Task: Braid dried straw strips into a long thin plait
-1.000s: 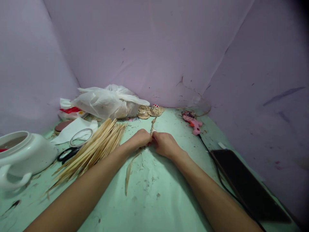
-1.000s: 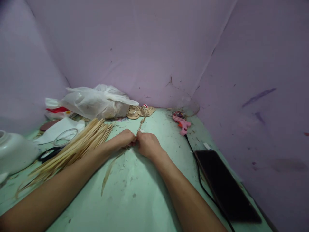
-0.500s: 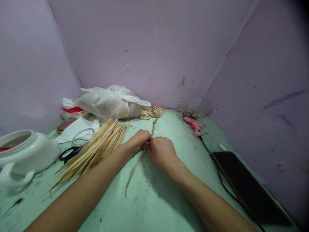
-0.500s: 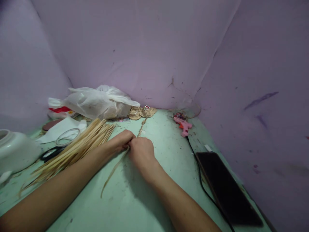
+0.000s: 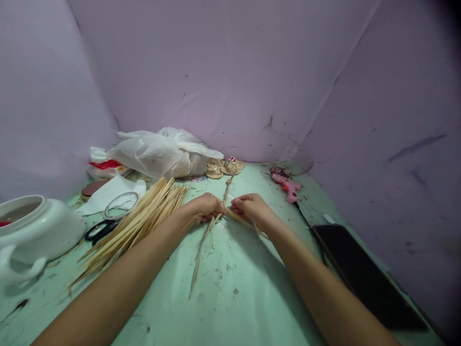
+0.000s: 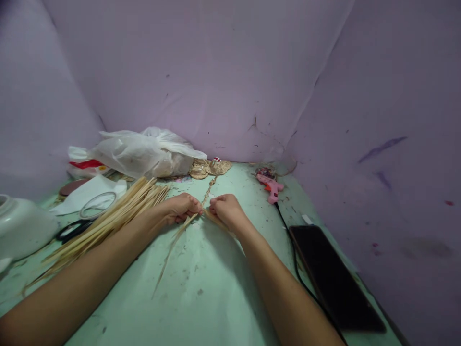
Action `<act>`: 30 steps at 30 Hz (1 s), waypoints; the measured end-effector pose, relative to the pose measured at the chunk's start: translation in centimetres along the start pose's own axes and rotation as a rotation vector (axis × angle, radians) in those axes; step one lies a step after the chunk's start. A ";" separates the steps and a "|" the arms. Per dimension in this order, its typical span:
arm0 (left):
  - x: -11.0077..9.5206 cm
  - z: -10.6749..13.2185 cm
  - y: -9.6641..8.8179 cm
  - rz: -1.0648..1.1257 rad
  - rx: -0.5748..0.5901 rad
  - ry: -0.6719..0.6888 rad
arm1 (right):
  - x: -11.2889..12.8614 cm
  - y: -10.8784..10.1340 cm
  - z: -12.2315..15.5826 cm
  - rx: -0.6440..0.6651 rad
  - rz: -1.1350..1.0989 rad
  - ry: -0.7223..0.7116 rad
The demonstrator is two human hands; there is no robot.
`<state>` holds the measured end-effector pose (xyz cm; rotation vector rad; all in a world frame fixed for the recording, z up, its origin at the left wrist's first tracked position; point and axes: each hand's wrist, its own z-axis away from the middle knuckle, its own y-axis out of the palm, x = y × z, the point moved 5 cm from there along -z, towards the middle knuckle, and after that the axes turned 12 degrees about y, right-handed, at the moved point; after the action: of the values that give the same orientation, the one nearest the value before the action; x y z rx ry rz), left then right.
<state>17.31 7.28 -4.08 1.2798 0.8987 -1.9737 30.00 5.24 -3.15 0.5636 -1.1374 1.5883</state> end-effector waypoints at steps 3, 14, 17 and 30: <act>0.1 -0.1 0.1 -0.006 0.012 0.009 | -0.8 2.3 0.0 0.175 -0.134 0.087; -1.5 0.0 -1.1 -0.682 -0.084 0.029 | -1.4 2.2 -0.8 0.028 -0.086 0.007; -3.0 1.3 -0.7 -0.851 -0.159 0.060 | -1.5 2.3 -0.6 0.033 -0.181 0.032; -3.8 2.4 1.5 -0.765 -0.138 0.167 | -1.6 2.9 -0.3 0.188 -0.426 0.104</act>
<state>18.55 5.00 -0.10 1.1236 1.7744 -2.3100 27.88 4.80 -5.74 0.7805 -0.7342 1.3399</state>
